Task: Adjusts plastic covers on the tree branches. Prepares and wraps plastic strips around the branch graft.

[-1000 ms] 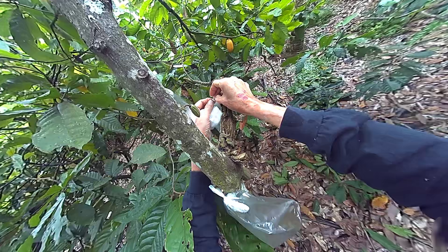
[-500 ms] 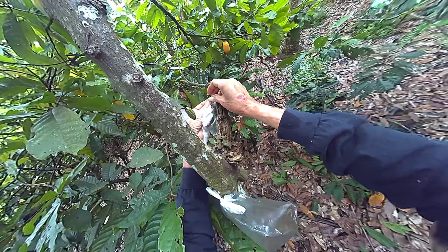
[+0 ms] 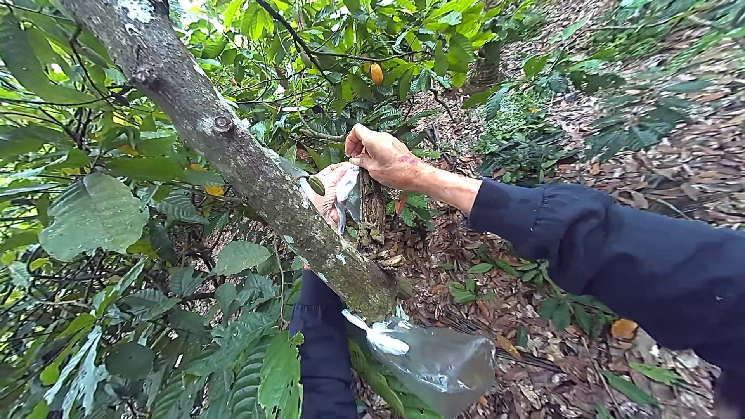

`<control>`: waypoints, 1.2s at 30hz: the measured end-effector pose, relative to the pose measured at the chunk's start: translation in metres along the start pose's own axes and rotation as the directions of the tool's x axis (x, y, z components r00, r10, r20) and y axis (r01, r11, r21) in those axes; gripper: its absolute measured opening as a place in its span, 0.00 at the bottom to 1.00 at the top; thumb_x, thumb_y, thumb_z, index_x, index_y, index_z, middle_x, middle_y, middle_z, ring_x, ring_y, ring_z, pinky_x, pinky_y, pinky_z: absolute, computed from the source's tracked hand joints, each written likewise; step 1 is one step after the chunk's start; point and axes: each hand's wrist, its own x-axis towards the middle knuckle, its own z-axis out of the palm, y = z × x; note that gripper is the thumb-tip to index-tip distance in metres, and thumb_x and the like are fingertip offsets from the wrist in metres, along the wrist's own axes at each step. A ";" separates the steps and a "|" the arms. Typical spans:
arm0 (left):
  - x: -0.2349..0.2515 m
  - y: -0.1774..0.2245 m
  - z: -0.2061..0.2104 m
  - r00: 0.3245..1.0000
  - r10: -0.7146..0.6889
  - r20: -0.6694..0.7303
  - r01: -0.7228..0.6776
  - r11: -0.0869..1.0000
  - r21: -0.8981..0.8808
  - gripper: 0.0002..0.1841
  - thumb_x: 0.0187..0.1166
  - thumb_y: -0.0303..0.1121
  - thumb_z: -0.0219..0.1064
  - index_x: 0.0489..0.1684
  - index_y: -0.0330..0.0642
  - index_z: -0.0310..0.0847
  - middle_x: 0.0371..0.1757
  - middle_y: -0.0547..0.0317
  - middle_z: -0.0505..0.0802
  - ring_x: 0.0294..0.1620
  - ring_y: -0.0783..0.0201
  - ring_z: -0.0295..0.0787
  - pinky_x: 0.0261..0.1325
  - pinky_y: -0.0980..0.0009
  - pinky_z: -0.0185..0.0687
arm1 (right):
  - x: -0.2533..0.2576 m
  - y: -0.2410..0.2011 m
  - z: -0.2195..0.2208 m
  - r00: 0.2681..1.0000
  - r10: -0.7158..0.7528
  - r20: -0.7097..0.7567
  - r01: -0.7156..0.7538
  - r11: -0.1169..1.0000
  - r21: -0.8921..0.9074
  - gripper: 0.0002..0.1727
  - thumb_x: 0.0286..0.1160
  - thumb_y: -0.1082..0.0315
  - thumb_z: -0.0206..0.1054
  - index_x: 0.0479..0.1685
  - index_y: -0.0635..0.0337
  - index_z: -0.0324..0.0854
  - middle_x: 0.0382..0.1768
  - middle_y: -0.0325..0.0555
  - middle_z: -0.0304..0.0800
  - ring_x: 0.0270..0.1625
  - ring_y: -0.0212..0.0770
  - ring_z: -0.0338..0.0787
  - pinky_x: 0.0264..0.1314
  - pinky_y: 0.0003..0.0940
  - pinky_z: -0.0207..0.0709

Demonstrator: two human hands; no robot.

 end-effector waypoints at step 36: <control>-0.010 0.005 -0.023 0.892 -0.209 0.402 -0.270 0.467 0.842 0.06 0.78 0.32 0.67 0.47 0.43 0.82 0.33 0.63 0.88 0.29 0.74 0.84 0.34 0.70 0.82 | -0.076 0.093 0.137 0.794 0.607 -0.021 -0.275 0.390 0.879 0.11 0.84 0.71 0.65 0.55 0.70 0.83 0.39 0.54 0.88 0.26 0.36 0.84 0.29 0.31 0.82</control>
